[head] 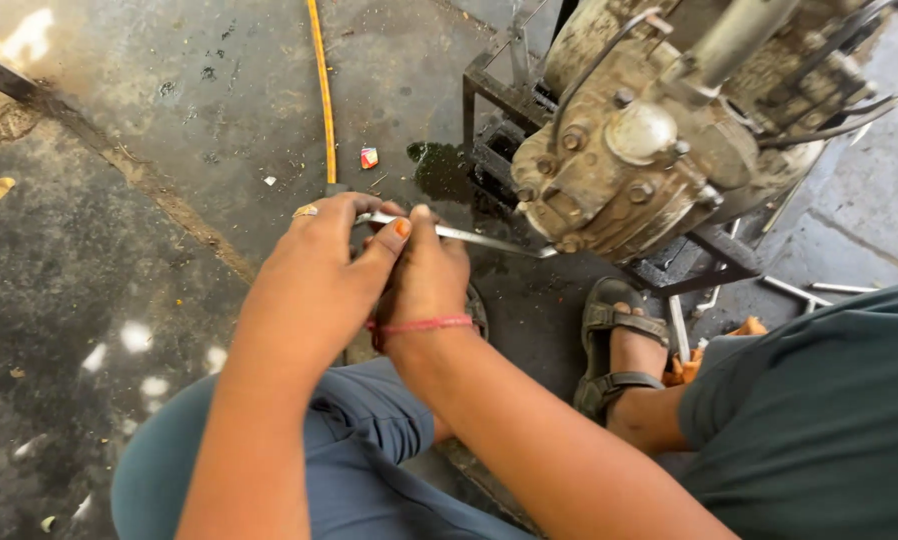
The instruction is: The person sits on the floor in front of a motorcycle engine mounted on a metal stand and uses a spanner to loosen and tighten bolts on the engine casing. They reposition the spanner on different fasteners, work around the cylinder head and side cover, and at the end reach into the engine area near a bowl placed below it.
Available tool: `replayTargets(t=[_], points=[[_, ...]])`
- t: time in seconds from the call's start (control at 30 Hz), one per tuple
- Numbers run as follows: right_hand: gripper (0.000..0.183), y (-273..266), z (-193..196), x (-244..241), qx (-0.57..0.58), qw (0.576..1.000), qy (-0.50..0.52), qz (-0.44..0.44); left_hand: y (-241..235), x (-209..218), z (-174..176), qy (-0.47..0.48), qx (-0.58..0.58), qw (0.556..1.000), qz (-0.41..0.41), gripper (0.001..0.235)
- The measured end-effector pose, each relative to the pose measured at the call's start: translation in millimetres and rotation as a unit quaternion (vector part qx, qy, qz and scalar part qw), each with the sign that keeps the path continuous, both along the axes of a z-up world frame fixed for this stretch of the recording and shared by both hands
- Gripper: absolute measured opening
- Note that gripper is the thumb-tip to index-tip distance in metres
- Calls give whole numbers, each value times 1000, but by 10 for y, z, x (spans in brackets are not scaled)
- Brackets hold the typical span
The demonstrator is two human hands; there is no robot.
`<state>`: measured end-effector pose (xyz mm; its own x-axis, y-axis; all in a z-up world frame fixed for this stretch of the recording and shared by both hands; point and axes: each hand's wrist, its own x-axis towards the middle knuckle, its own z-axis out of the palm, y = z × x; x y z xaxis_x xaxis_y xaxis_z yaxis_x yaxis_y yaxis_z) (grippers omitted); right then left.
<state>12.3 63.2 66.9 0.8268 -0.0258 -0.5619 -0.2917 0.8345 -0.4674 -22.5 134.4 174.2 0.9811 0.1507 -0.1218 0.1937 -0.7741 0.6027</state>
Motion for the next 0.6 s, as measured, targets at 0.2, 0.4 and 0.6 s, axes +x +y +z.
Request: replayTargets(t=[0.2,0.4,0.6], points=[[17,228,-760,478,-83,989,-74,-100,15,98,-248,-54,96,994,1,52],[21,-12,-1662,1149,-190,958,-30,-213,-142,184,-190,-49,95,994,-16,49],[32,-1877,-3294,709,-653,756,-33,35,-311,305,-279,-89,125,987,-55,50]])
